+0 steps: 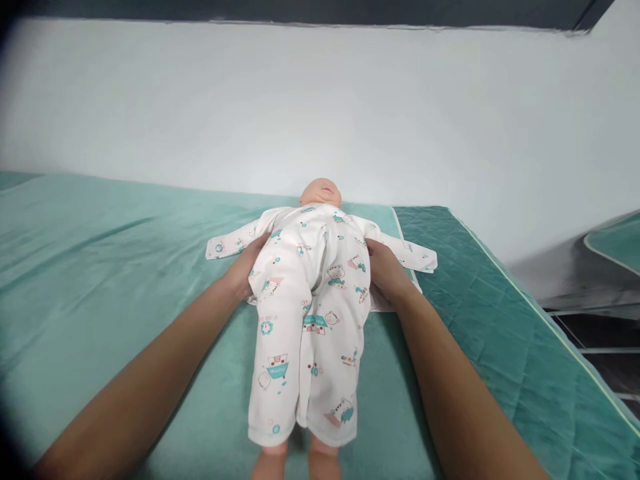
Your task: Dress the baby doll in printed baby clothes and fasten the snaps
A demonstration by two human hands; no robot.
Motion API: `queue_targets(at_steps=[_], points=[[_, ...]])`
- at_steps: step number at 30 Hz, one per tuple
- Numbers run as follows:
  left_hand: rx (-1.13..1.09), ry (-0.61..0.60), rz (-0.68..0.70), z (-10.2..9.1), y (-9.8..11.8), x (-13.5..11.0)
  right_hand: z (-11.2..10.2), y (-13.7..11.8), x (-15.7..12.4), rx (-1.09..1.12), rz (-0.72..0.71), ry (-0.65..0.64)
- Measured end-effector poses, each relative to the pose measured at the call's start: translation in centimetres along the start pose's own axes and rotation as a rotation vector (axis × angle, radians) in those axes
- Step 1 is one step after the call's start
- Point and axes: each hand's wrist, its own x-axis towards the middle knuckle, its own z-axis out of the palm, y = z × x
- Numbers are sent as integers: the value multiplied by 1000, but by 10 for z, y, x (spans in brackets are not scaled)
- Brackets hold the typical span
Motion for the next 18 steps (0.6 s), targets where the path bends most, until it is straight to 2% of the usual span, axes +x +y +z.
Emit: queue_targets(at_steps=[2,5,9,14,18], points=[[4,-11,4,-2,-1,2,-3,1,-1,45,30,-56],[3,-30,13,-5,-3,6,-8,3,0,-23,-8,-84],[11,-26,33,-9,-6,10,-9,4,1,-98,-49,-55],[8,-1,62,-8,-4,6,-6,0,-1,-87,-28,-61],[-27,9,70,-5,-1,3,-6,1,-1,-42,-9,-14]])
